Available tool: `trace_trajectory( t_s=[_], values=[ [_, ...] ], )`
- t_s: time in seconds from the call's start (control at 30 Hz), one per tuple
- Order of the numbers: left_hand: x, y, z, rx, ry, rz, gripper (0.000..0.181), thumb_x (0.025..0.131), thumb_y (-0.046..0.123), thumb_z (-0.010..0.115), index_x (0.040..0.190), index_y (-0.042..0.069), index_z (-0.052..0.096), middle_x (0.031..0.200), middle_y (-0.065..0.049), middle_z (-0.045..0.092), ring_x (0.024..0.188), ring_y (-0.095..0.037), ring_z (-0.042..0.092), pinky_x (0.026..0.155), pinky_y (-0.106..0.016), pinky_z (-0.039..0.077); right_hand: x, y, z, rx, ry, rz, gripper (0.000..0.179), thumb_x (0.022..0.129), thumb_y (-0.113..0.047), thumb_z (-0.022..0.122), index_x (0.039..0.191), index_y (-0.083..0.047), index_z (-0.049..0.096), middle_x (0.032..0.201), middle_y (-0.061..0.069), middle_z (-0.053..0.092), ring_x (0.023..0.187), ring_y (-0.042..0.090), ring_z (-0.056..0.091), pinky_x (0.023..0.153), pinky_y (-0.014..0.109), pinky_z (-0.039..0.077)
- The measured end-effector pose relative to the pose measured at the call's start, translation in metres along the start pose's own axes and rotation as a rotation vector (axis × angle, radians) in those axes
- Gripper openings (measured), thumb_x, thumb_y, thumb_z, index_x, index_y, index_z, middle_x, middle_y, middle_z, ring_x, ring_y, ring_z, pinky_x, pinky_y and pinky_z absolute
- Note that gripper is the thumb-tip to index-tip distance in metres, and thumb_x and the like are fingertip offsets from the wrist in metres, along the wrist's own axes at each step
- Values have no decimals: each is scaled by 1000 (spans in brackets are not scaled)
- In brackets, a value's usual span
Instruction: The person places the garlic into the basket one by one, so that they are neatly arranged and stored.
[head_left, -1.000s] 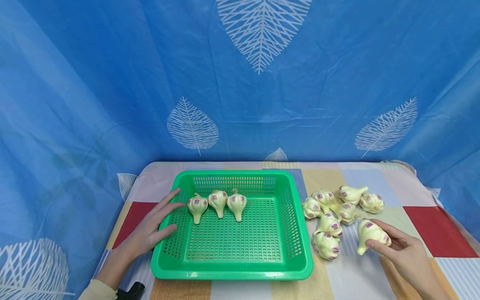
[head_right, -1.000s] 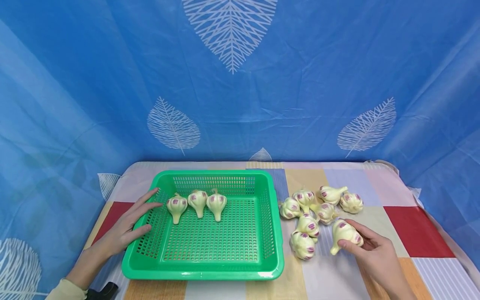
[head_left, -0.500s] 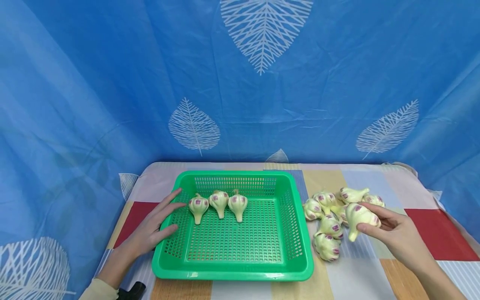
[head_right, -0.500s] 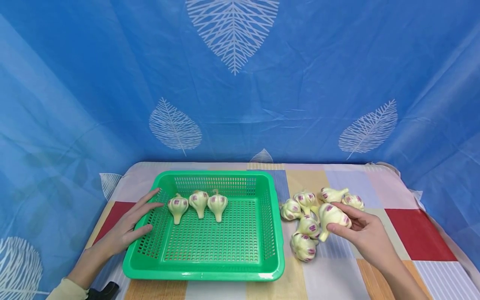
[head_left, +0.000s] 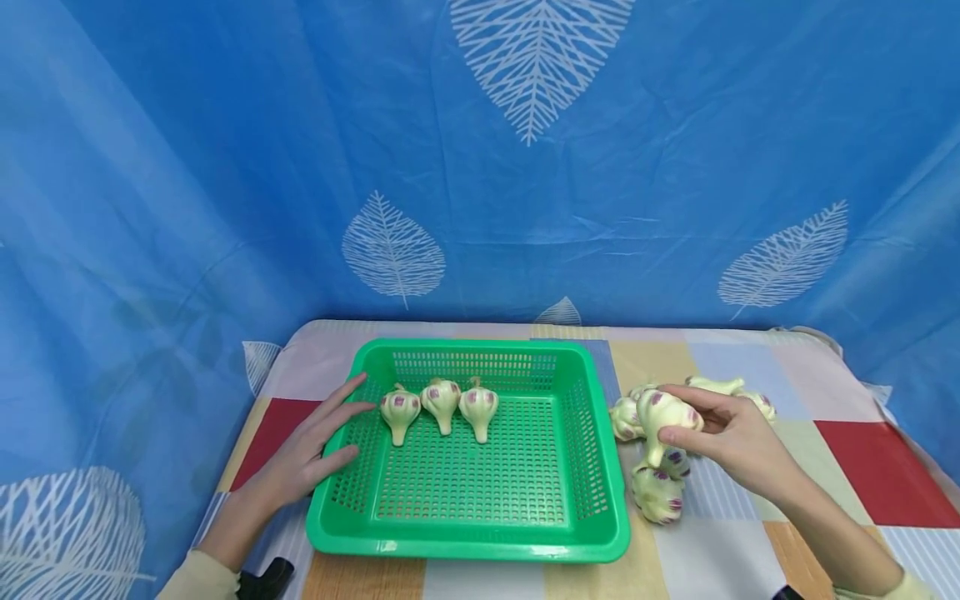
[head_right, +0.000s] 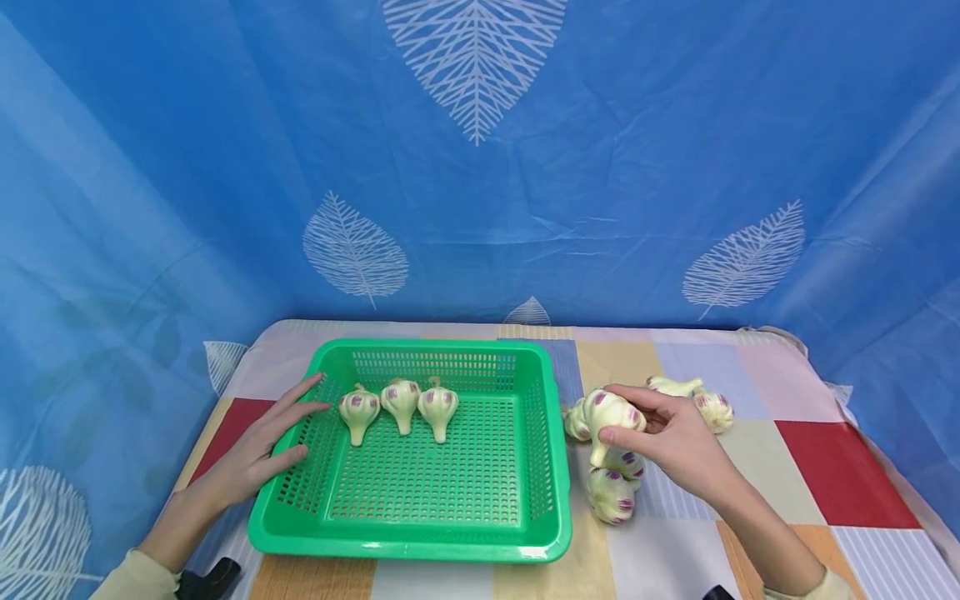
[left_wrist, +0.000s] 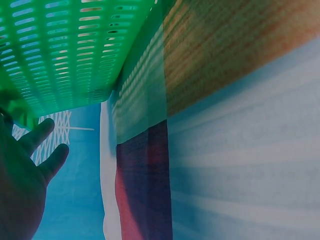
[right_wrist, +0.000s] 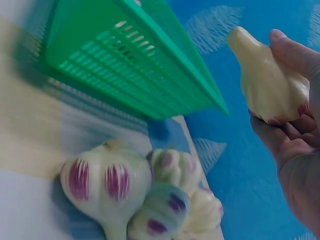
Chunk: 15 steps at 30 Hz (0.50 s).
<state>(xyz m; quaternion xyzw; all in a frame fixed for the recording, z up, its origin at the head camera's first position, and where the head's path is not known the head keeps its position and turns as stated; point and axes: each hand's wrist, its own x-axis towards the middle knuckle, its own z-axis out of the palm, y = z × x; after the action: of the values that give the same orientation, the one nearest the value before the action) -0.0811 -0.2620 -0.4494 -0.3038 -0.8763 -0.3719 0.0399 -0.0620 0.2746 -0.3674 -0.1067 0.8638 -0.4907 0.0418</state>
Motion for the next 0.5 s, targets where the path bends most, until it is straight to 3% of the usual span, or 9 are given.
trace_trajectory(
  t_s=[0.23,0.37,0.5],
  values=[
    [2,0,-1,9,-4,-14,56,81,16,64,134,17,49,155,-4,17,139,-25,20,93,-61,37,28,-8,15,31,-133,-26,53,84,-20,71,132,-10,53,129,13,54,96,13,64,68,32,54],
    [1,-1,0,14,0,-7,56,81,16,65,134,16,49,155,-3,17,139,-24,20,92,-61,38,47,-14,25,16,-199,-36,58,81,-27,73,133,-10,52,127,10,56,92,15,64,65,31,52],
    [1,0,-2,17,-3,-8,56,81,16,65,135,16,49,155,-3,16,139,-24,19,92,-62,37,68,-20,36,-41,-279,-40,62,78,-35,75,130,-8,55,109,3,65,82,17,63,63,30,51]
  ],
)
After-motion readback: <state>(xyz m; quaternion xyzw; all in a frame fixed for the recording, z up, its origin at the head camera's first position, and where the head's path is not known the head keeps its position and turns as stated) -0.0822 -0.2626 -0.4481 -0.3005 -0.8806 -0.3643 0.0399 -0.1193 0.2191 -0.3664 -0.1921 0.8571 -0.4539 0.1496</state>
